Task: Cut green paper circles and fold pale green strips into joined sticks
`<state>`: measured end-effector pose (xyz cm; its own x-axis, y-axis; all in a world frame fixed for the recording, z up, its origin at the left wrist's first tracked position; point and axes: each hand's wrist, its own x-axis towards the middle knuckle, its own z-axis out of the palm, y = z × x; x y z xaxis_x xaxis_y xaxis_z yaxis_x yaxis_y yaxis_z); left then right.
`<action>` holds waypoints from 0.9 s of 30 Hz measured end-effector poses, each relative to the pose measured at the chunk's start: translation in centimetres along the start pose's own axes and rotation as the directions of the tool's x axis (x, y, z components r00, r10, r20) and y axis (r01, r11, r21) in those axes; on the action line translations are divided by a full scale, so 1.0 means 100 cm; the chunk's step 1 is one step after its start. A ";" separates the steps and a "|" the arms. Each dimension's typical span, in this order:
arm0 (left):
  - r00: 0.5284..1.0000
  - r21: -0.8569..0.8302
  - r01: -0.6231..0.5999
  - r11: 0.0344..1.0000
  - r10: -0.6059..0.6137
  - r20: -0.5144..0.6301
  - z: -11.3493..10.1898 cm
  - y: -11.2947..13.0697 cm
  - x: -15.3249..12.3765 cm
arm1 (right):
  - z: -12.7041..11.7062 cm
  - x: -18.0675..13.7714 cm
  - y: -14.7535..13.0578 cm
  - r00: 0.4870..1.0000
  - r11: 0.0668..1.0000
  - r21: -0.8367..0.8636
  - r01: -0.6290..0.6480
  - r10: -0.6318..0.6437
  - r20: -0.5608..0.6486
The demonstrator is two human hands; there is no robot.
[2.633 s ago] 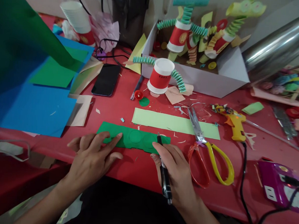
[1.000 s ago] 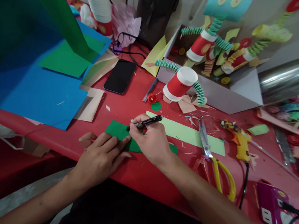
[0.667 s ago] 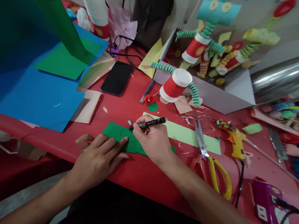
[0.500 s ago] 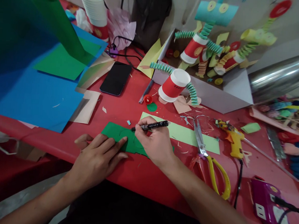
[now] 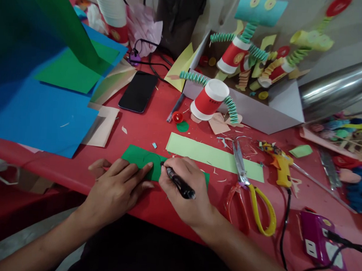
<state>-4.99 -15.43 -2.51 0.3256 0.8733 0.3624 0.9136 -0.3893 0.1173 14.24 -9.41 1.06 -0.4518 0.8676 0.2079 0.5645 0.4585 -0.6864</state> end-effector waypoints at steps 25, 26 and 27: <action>0.987 0.116 0.025 0.993 -0.043 0.154 -0.015 0.011 0.008 | -0.003 0.019 -0.009 0.981 0.968 0.171 -0.181 0.190 -0.038; 0.982 0.147 0.021 0.989 -0.048 0.181 -0.016 0.013 0.008 | -0.001 0.022 -0.009 0.988 0.975 0.162 -0.149 0.153 -0.014; 0.978 0.168 0.026 0.985 -0.060 0.201 -0.017 0.014 0.008 | 0.000 0.026 -0.010 0.993 0.981 0.156 -0.119 0.119 0.010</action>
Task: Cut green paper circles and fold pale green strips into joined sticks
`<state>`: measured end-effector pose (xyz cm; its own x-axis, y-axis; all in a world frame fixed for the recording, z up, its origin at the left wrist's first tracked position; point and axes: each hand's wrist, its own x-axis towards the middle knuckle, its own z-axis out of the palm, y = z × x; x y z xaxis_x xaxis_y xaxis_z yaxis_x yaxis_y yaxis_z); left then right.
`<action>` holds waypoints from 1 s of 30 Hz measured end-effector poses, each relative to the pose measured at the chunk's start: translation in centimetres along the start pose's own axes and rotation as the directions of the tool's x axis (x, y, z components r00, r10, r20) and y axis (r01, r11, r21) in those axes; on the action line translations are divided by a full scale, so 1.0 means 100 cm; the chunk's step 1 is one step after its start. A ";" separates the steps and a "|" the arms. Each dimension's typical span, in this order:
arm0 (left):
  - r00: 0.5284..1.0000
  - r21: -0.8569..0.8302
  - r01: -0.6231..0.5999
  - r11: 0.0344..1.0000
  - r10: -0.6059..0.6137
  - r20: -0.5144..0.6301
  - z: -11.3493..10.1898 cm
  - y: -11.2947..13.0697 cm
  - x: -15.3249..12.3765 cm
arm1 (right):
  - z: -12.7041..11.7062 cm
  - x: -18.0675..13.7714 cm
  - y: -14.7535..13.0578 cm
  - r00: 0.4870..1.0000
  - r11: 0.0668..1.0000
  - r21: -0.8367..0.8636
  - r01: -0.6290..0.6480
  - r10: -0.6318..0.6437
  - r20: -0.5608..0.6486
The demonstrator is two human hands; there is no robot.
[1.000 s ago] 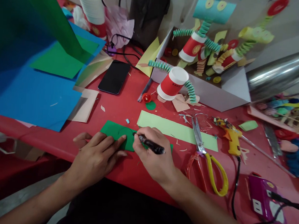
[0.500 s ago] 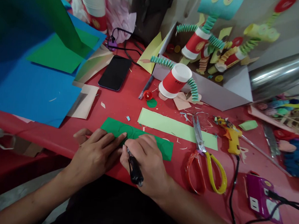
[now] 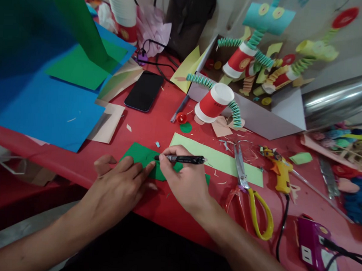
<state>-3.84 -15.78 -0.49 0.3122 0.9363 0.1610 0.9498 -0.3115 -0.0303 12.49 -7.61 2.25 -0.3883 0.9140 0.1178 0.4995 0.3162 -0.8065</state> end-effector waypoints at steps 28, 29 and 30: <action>0.985 -0.074 0.161 0.984 -0.156 0.069 -0.002 0.011 0.001 | 0.011 0.044 0.002 0.939 0.979 -0.040 0.198 -0.177 0.296; 0.986 -0.075 0.158 0.985 -0.152 0.075 -0.002 0.011 0.001 | 0.011 0.044 0.003 0.943 0.979 -0.048 0.199 -0.178 0.281; 0.986 -0.075 0.153 0.985 -0.147 0.080 -0.002 0.010 0.002 | 0.011 0.045 0.003 0.948 0.977 -0.063 0.202 -0.179 0.262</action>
<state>-2.83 -15.98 -0.29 0.1704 0.9817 0.0846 0.9819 -0.1763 0.0686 10.07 -3.70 1.89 -0.6603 0.7437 0.1043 0.4586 0.5093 -0.7282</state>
